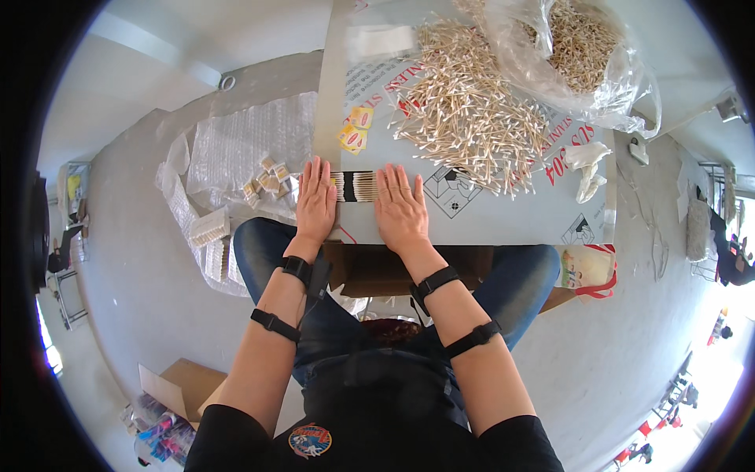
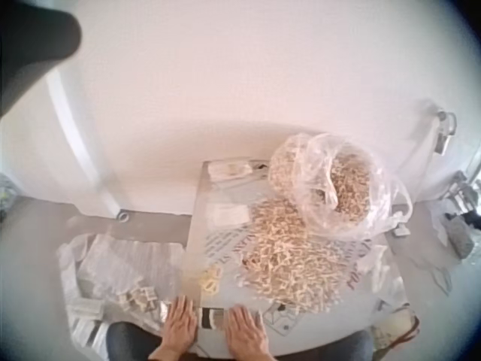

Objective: The person is assembling small medical or hygiene components by hand at a workstation.

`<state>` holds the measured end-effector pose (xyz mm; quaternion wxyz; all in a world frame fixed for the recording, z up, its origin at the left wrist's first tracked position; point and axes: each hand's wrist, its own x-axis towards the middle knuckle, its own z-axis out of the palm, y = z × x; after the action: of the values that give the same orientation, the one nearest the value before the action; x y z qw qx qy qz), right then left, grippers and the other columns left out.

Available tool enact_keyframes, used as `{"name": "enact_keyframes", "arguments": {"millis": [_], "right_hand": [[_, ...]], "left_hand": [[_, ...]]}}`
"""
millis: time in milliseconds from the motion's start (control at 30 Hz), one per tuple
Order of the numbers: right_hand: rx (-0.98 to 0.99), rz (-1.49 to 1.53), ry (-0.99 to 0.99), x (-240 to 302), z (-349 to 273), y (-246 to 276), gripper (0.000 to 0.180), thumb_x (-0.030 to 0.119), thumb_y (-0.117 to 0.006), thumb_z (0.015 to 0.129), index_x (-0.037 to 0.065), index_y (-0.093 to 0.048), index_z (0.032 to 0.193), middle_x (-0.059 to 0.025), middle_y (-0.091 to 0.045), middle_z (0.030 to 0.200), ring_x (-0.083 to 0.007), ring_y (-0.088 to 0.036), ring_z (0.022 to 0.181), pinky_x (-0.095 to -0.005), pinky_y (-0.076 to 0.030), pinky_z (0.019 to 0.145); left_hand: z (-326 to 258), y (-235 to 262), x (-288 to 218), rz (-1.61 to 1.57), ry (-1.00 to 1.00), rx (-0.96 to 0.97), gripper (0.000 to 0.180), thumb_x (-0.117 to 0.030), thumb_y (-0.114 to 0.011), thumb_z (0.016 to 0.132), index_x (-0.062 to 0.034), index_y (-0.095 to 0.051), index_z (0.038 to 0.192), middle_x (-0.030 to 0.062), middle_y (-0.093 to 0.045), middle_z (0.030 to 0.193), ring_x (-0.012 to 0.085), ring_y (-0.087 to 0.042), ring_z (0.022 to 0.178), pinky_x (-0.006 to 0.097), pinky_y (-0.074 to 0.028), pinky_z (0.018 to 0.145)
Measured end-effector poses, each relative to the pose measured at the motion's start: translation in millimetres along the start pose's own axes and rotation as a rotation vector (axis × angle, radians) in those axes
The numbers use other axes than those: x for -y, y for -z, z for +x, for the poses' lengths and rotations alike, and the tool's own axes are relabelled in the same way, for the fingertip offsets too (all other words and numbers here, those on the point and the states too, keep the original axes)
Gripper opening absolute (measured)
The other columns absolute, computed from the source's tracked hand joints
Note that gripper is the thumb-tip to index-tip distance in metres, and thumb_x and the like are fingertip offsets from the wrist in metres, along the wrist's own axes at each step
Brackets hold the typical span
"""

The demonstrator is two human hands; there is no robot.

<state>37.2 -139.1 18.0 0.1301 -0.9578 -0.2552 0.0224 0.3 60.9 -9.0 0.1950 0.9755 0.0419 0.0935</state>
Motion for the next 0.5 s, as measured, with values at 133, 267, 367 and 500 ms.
{"name": "enact_keyframes", "arguments": {"millis": [133,267,367,500], "right_hand": [[-0.012,-0.003,0.009,10,5,-3,0.057,0.027,-0.048,0.097,0.009,-0.036,0.149,-0.0068,-0.034,0.156,-0.0225,-0.027,0.146,-0.0489,-0.015,0.120],[0.002,-0.016,0.006,16,7,-3,0.056,0.028,-0.048,0.097,0.009,-0.037,0.149,-0.0060,-0.035,0.156,-0.0221,-0.027,0.146,-0.0488,-0.015,0.120],[0.003,-0.016,0.005,16,7,-3,0.056,0.028,-0.047,0.097,0.009,-0.037,0.149,-0.0060,-0.036,0.155,-0.0220,-0.028,0.146,-0.0485,-0.014,0.120],[-0.012,-0.012,0.011,15,7,-3,0.056,0.028,-0.048,0.097,0.009,-0.037,0.149,-0.0062,-0.036,0.155,-0.0223,-0.028,0.146,-0.0483,-0.015,0.120]], "left_hand": [[0,-2,3,-0.075,0.003,-0.002,0.051,-0.028,-0.039,0.103,-0.0074,-0.037,0.149,0.0136,-0.028,0.157,0.0352,-0.026,0.145,0.046,-0.022,0.118],[-1,-4,6,-0.132,-0.009,-0.019,0.050,-0.028,-0.040,0.103,-0.0074,-0.037,0.149,0.0129,-0.028,0.158,0.0351,-0.026,0.145,0.045,-0.022,0.119],[-1,-3,5,-0.129,-0.012,-0.026,0.050,-0.028,-0.040,0.103,-0.0077,-0.036,0.149,0.0127,-0.028,0.158,0.0350,-0.026,0.145,0.047,-0.021,0.118],[0,3,-2,0.081,0.045,0.062,0.052,-0.029,-0.043,0.101,-0.0084,-0.038,0.148,0.0136,-0.030,0.157,0.0343,-0.026,0.145,0.054,-0.019,0.117]]}}
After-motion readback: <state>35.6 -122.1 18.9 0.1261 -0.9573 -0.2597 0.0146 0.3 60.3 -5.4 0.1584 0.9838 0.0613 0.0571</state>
